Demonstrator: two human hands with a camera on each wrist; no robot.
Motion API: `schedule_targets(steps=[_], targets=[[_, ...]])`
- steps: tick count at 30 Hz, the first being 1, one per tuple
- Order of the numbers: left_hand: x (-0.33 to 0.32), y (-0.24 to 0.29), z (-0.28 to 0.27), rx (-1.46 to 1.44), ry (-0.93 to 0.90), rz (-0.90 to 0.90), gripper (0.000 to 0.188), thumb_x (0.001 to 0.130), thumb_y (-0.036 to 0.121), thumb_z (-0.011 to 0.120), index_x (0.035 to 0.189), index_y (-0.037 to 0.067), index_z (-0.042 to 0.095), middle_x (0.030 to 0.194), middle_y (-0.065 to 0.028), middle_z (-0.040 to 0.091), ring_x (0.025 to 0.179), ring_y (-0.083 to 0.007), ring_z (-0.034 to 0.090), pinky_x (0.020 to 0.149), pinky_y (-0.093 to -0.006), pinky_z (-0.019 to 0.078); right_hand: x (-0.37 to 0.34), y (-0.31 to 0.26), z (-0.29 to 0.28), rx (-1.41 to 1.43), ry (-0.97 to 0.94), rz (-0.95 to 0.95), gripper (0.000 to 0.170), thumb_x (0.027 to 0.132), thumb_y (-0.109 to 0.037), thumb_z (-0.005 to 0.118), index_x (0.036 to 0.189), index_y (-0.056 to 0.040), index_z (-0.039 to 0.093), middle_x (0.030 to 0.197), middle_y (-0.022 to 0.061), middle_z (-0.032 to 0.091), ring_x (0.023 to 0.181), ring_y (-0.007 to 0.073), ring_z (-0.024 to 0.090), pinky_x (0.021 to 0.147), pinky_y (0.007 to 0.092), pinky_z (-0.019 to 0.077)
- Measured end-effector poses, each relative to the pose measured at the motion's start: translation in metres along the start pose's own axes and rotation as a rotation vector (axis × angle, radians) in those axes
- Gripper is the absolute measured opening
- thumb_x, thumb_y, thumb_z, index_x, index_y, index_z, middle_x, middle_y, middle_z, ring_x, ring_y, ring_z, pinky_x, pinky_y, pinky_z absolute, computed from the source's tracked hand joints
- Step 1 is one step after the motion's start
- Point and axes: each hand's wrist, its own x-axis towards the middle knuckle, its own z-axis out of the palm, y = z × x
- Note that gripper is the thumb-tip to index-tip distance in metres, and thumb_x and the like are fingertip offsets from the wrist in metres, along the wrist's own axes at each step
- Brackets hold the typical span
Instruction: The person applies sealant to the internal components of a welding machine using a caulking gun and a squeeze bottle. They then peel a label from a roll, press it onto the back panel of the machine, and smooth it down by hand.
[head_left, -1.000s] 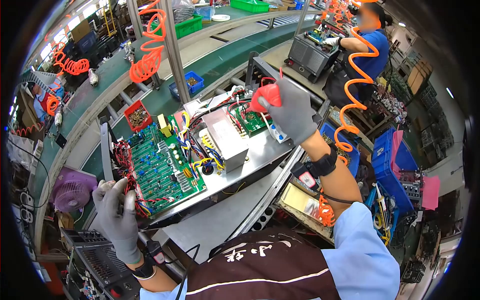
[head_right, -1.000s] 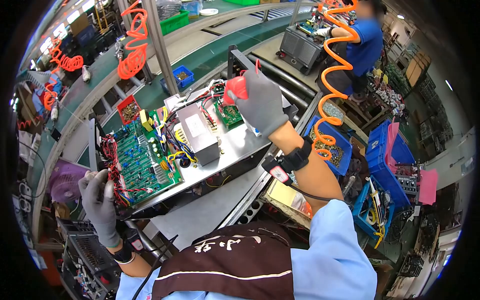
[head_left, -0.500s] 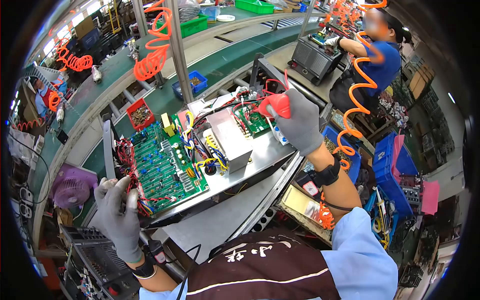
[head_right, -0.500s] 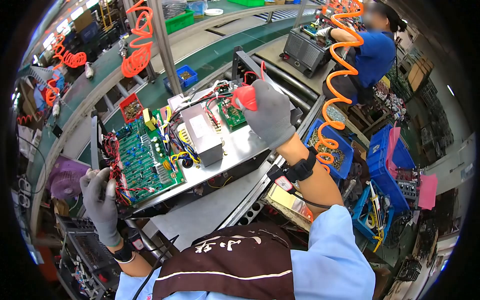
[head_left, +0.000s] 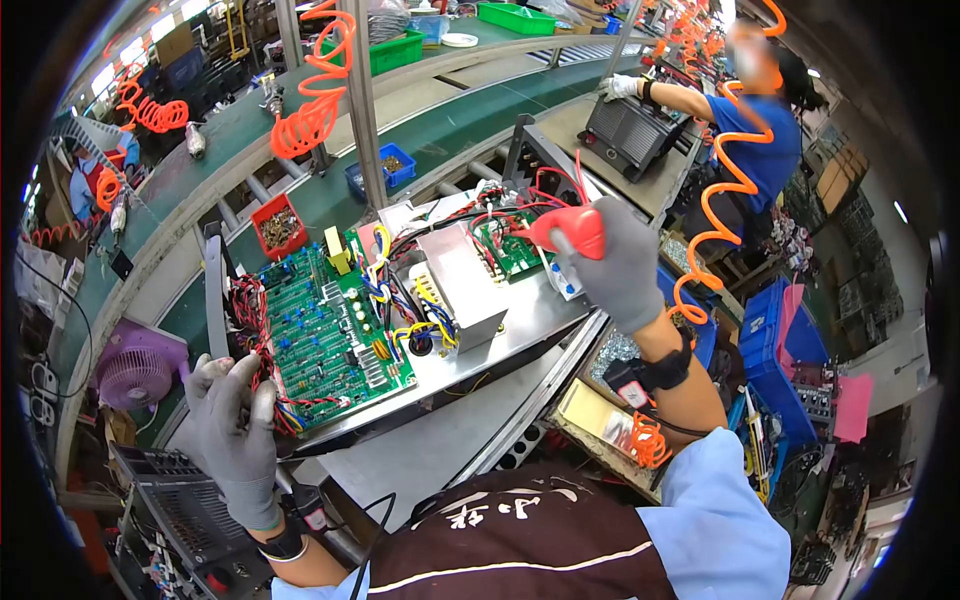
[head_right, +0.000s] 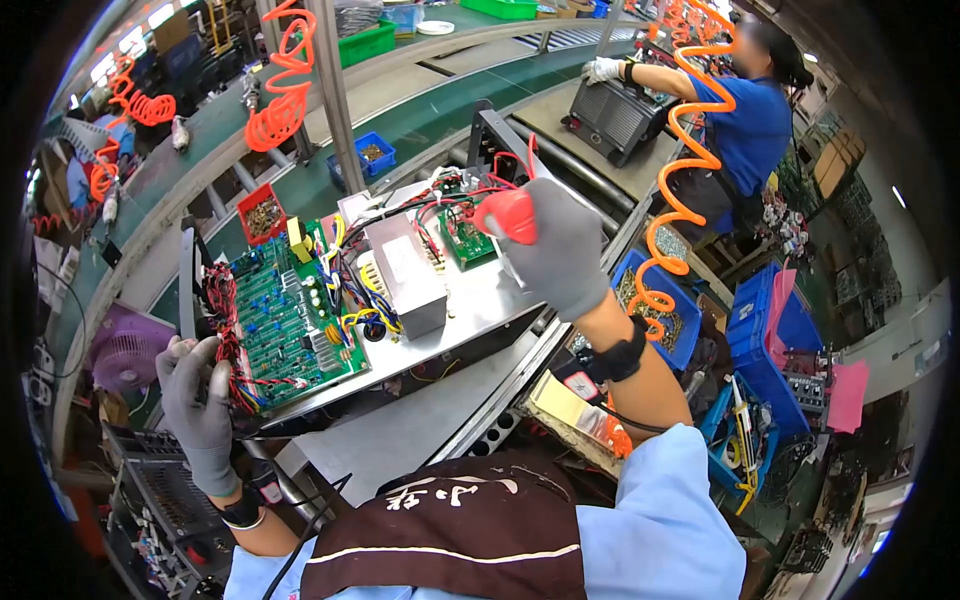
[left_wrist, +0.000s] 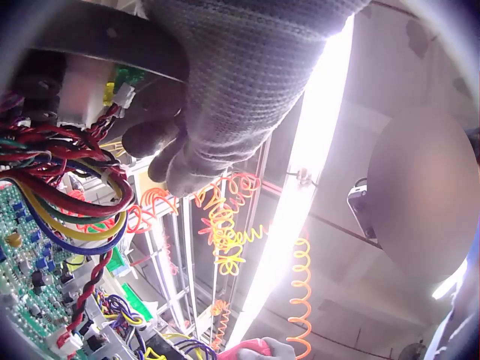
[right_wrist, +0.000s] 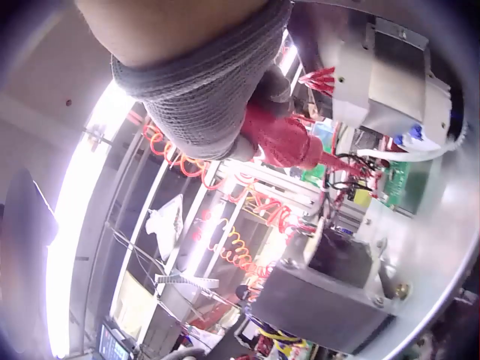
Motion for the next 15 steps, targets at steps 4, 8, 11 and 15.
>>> schedule_targets(steps=[4,8,11,15], targets=[[0.001,0.000,0.000,0.036,0.007,0.026,0.023,0.073,0.006,0.065,0.095,-0.001,0.064,0.078,-0.0115,0.054,0.093,-0.0288,0.051,0.099,-0.0449,0.0352,0.025,-0.001,-0.024,0.066,0.001,0.183,0.028,0.070,-0.021,0.075,0.078,-0.0027,0.056,0.062,0.0129,0.056,0.055,0.0238,0.058,0.052,0.0335,0.0449],[0.001,-0.001,-0.002,0.057,-0.004,0.018,0.024,0.072,0.006,0.065,0.096,0.000,0.064,0.078,-0.0114,0.054,0.095,-0.0294,0.051,0.098,-0.0445,0.0359,0.052,0.002,-0.036,0.370,-0.025,0.440,0.026,0.074,-0.021,0.073,0.081,-0.0005,0.058,0.062,0.0029,0.057,0.055,0.0127,0.054,0.054,0.0302,0.0453],[0.003,0.001,-0.004,0.045,-0.016,0.009,0.025,0.072,0.007,0.065,0.096,0.000,0.064,0.077,-0.0112,0.053,0.098,-0.0304,0.050,0.096,-0.0437,0.0363,0.074,0.015,-0.020,0.421,-0.019,0.328,0.027,0.076,-0.023,0.071,0.085,-0.0003,0.059,0.068,0.0015,0.059,0.063,0.0108,0.055,0.058,0.0286,0.0455],[0.003,0.000,-0.004,0.054,-0.040,-0.014,0.025,0.072,0.007,0.065,0.096,0.000,0.064,0.073,-0.0106,0.051,0.100,-0.0318,0.050,0.093,-0.0435,0.0364,0.101,0.056,0.020,0.232,-0.210,0.214,0.041,0.071,-0.037,0.072,0.087,-0.0014,0.061,0.074,0.0124,0.061,0.066,0.0197,0.058,0.063,0.0330,0.0462]])
